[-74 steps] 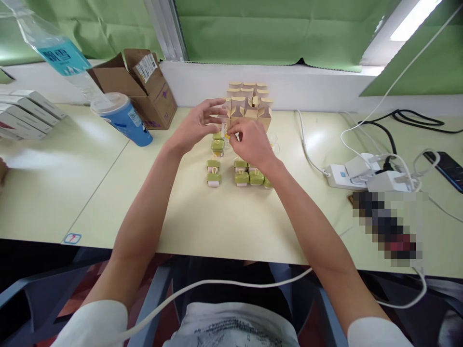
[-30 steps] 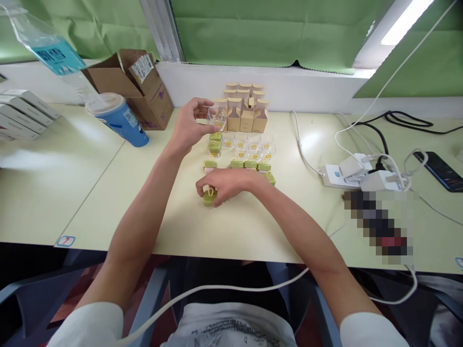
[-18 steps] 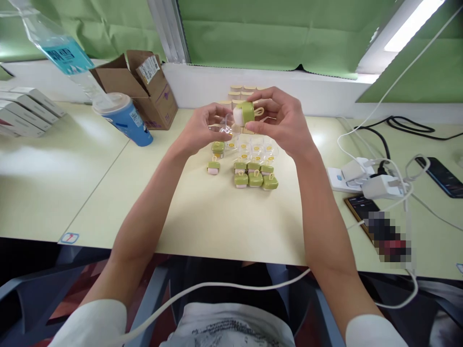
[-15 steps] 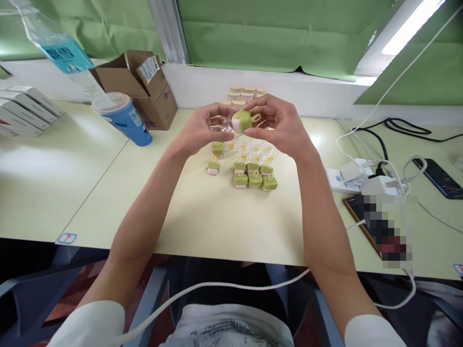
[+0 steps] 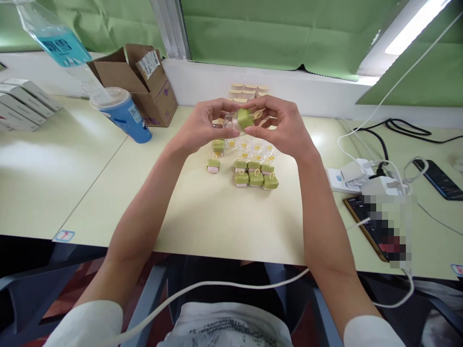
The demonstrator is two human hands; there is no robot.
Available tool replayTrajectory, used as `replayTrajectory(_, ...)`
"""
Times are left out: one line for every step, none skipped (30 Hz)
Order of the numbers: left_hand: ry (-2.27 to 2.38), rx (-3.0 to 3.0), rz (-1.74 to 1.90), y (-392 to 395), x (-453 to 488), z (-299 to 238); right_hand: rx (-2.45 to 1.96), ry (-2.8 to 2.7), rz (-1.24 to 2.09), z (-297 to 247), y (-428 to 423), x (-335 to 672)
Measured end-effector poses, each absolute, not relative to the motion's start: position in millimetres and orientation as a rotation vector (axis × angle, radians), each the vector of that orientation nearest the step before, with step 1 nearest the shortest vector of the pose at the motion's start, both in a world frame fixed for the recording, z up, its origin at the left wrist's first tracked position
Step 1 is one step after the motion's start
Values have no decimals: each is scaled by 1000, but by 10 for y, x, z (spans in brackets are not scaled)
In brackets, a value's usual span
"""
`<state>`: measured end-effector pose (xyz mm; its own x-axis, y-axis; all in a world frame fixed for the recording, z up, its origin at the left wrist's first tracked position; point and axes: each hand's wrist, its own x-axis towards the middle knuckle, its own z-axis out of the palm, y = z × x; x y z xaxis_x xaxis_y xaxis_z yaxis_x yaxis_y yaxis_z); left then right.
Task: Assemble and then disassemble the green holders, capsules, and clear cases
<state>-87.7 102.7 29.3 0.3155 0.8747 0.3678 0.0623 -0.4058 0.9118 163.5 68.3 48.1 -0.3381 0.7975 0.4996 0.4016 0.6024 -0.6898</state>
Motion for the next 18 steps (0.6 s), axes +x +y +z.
replayTrajectory(846, 1723, 1181, 1022, -871, 294, -946, -1957, 573, 472, 689, 1628)
replayTrajectory(849, 1717, 1177, 1022, -867, 291, -942, -1952, 570, 462, 698, 1621)
replayTrajectory(857, 1711, 1180, 1026, -864, 283, -941, -1942, 567, 453, 707, 1615)
replayTrajectory(866, 1712, 1188, 1033, -861, 272, -941, -1928, 563, 446, 716, 1609)
replayTrajectory(872, 1722, 1197, 1041, -856, 261, -941, -1914, 560, 441, 723, 1604)
replayTrajectory(876, 1739, 1203, 1047, -849, 251, -941, -1903, 555, 439, 726, 1599)
replayTrajectory(877, 1755, 1207, 1049, -839, 244, -940, -1899, 550, 439, 723, 1592)
replayTrajectory(877, 1758, 1210, 1045, -826, 244, -940, -1902, 541, 441, 715, 1582)
replayTrajectory(875, 1744, 1212, 1034, -809, 249, -940, -1914, 525, 444, 701, 1570)
replayTrajectory(871, 1713, 1212, 1018, -791, 259, -942, -1930, 501, 447, 683, 1555)
replayTrajectory(861, 1675, 1209, 999, -772, 272, -949, -1949, 471, 447, 665, 1536)
replayTrajectory(846, 1638, 1202, 977, -753, 287, -962, -1966, 437, 445, 649, 1516)
replayTrajectory(830, 1606, 1194, 957, -737, 302, -978, -1976, 400, 441, 636, 1496)
replayTrajectory(814, 1585, 1185, 939, -722, 314, -994, -1979, 364, 434, 628, 1477)
replayTrajectory(801, 1574, 1177, 925, -709, 325, -1004, -1977, 334, 426, 625, 1462)
replayTrajectory(794, 1570, 1175, 915, -698, 334, -1007, -1971, 309, 419, 625, 1451)
replayTrajectory(793, 1571, 1180, 907, -689, 342, -1002, -1965, 289, 413, 627, 1444)
replayTrajectory(797, 1575, 1188, 902, -682, 349, -992, -1964, 274, 411, 629, 1441)
